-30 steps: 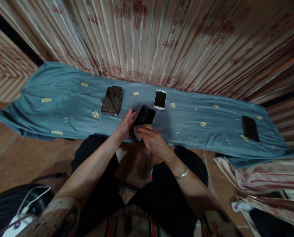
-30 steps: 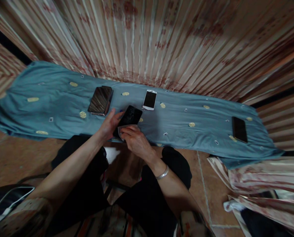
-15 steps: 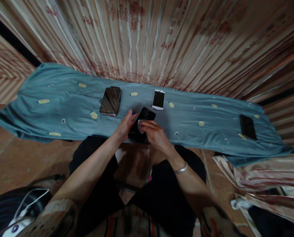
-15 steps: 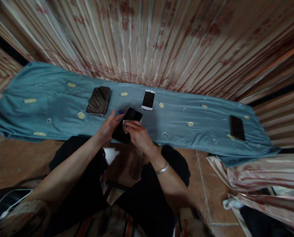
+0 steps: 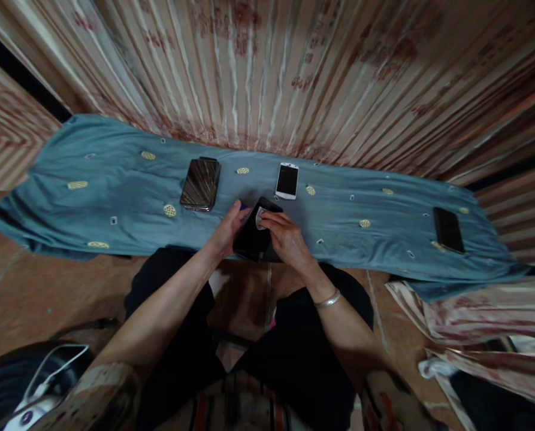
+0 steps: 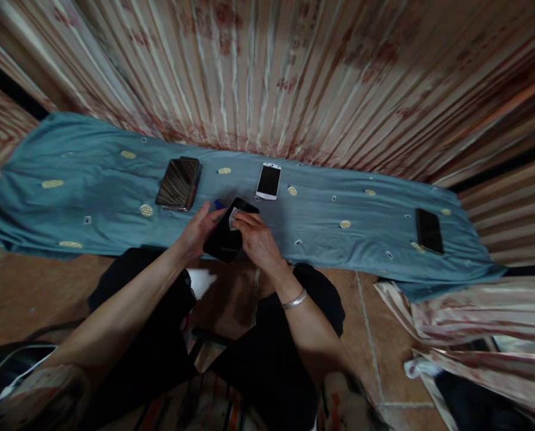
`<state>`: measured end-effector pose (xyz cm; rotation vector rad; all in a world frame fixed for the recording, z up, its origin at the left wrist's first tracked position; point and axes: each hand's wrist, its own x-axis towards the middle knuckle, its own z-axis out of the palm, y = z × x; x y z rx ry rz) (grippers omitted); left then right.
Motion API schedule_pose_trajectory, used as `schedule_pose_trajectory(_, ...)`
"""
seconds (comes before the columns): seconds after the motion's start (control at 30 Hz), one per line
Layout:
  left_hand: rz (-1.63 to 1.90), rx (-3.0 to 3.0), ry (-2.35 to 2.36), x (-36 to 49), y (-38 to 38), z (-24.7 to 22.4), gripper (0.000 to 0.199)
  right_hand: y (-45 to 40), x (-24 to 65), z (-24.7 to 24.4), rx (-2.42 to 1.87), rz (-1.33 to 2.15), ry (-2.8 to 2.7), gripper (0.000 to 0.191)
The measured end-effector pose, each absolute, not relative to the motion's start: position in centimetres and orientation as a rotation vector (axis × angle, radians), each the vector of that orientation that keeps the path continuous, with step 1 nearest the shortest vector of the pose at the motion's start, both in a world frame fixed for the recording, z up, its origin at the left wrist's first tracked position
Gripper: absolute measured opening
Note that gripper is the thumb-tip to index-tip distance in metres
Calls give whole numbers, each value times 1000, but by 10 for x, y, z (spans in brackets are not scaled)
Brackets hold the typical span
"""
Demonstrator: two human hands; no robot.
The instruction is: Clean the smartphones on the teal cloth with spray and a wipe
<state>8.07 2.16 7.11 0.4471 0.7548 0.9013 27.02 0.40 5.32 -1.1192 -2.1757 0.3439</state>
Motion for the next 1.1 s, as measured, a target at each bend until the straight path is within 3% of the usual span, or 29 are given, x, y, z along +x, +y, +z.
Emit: schedule_pose_trajectory(1.1, 884, 444, 752, 79, 22, 71, 64, 19, 279, 45, -1288, 236, -2071, 52)
